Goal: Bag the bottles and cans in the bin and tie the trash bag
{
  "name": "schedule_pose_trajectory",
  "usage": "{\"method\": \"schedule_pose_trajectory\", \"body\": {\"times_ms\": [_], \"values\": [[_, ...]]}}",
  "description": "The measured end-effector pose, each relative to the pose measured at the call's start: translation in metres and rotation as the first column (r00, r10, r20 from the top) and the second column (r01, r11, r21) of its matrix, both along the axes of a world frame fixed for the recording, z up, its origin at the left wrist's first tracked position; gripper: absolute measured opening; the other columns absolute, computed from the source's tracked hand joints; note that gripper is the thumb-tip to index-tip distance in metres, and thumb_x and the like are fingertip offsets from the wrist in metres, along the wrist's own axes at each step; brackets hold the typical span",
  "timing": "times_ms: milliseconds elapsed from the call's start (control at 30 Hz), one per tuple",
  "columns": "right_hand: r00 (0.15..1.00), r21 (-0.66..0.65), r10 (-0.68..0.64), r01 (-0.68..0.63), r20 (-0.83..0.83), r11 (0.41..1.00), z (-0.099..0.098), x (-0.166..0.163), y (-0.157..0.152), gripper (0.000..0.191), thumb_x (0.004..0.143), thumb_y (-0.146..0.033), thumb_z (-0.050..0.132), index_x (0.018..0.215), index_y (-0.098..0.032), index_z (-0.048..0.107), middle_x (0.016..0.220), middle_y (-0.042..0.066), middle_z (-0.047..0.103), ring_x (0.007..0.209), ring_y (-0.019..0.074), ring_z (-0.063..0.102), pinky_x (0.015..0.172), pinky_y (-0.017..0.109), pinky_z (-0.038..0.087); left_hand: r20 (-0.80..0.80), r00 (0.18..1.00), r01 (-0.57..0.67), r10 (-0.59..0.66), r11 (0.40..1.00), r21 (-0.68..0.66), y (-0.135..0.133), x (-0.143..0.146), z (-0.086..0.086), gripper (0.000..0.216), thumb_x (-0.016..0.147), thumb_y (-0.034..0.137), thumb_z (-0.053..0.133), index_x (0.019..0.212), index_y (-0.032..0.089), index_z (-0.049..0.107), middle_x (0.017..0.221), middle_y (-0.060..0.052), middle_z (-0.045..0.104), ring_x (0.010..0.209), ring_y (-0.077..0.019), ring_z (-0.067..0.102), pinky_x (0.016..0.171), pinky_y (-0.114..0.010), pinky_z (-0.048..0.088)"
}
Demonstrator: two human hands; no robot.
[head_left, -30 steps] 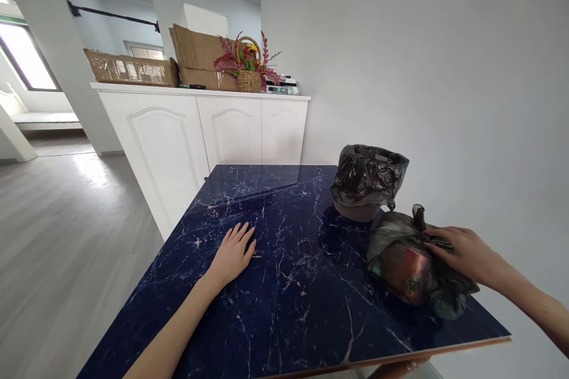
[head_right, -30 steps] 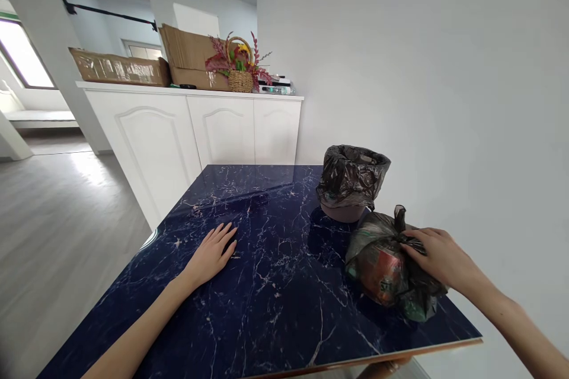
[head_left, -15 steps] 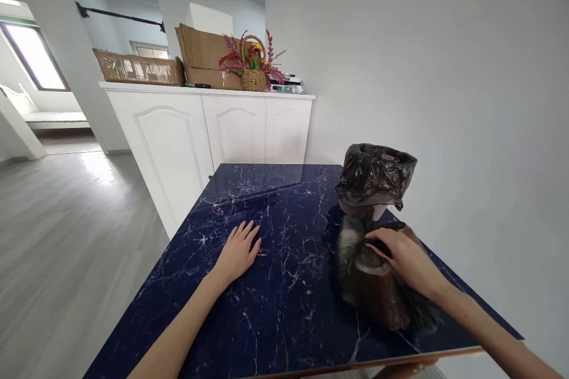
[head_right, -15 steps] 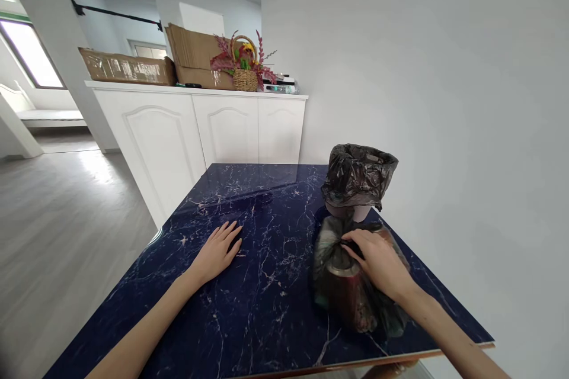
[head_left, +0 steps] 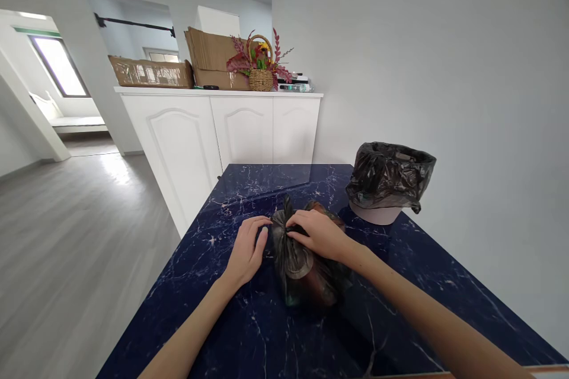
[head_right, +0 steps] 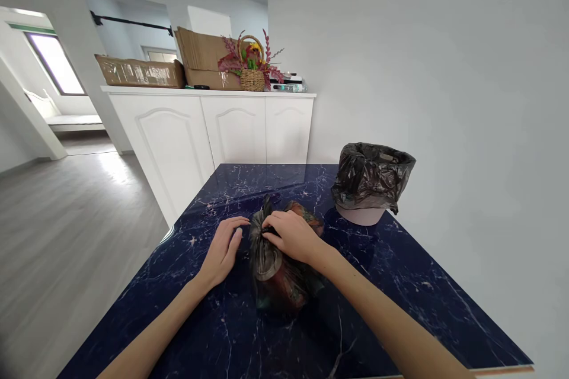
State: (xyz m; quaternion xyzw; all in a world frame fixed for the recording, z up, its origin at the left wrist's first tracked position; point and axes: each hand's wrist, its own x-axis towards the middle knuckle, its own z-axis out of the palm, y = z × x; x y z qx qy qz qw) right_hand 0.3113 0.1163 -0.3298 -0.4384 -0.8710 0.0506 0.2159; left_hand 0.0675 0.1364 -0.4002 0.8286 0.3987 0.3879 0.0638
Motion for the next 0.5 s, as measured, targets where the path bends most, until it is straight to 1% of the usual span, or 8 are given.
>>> {"method": "schedule_pose_trajectory", "body": {"times_ms": [100,167,233,333,433,500], "values": [[0.999,0.01,0.034,-0.034,-0.022,0.999,0.006,-0.017,0.0,0.016,0.105,-0.029,0.064,0.118,-0.023,0.07,0.117,0.008,0.074,0.109,0.0264,0.07,0.098,0.041,0.052,0.038,0.996,0.076,-0.077,0.997,0.031,-0.009,0.003,0.005,0.029,0.112,0.037,0.04,0.133,0.026,0.056,0.142,-0.012,0.061,0.136,-0.0271,0.055,0.118,-0.046,0.045],[0.998,0.015,0.044,-0.044,-0.042,0.999,0.009,-0.023,-0.003,0.019,0.104,-0.026,0.064,0.123,-0.023,0.067,0.121,0.009,0.07,0.108,0.0259,0.07,0.096,0.041,0.054,0.064,0.994,0.087,-0.09,0.995,0.05,-0.011,0.004,0.005,0.028,0.109,0.034,0.046,0.135,0.025,0.051,0.14,-0.014,0.059,0.133,-0.0285,0.055,0.115,-0.048,0.046],[0.997,0.02,0.046,-0.045,-0.062,0.999,0.011,-0.025,-0.006,0.025,0.104,-0.024,0.063,0.129,-0.023,0.063,0.127,0.01,0.066,0.107,0.025,0.069,0.093,0.039,0.057,0.086,0.993,0.08,-0.085,0.995,0.067,-0.01,0.005,0.004,0.03,0.107,0.03,0.05,0.137,0.024,0.048,0.133,-0.014,0.06,0.126,-0.0294,0.057,0.109,-0.049,0.049],[0.996,0.031,0.04,-0.037,-0.074,0.999,0.013,-0.024,-0.012,0.03,0.104,-0.023,0.062,0.134,-0.022,0.058,0.129,0.011,0.062,0.104,0.0246,0.069,0.088,0.039,0.059,0.077,0.992,0.091,-0.098,0.992,0.09,-0.009,0.006,0.005,0.028,0.104,0.025,0.054,0.132,0.025,0.053,0.119,-0.011,0.064,0.112,-0.0282,0.058,0.098,-0.047,0.051],[0.997,0.047,0.024,-0.021,-0.07,0.999,0.017,-0.019,-0.018,0.033,0.104,-0.024,0.062,0.136,-0.023,0.056,0.128,0.011,0.061,0.098,0.0252,0.069,0.084,0.041,0.059,0.064,0.992,0.099,-0.107,0.989,0.111,-0.008,0.007,0.007,0.018,0.103,0.021,0.053,0.119,0.025,0.06,0.109,-0.007,0.066,0.104,-0.0269,0.057,0.095,-0.045,0.048],[0.997,0.057,0.006,-0.002,-0.073,0.998,0.02,-0.015,-0.021,0.031,0.105,-0.024,0.059,0.136,-0.023,0.057,0.126,0.011,0.061,0.098,0.0253,0.068,0.084,0.041,0.058,0.075,0.993,0.087,-0.096,0.989,0.12,-0.008,0.008,0.008,0.014,0.103,0.02,0.053,0.111,0.024,0.062,0.104,-0.006,0.066,0.101,-0.0266,0.057,0.093,-0.044,0.046]]}}
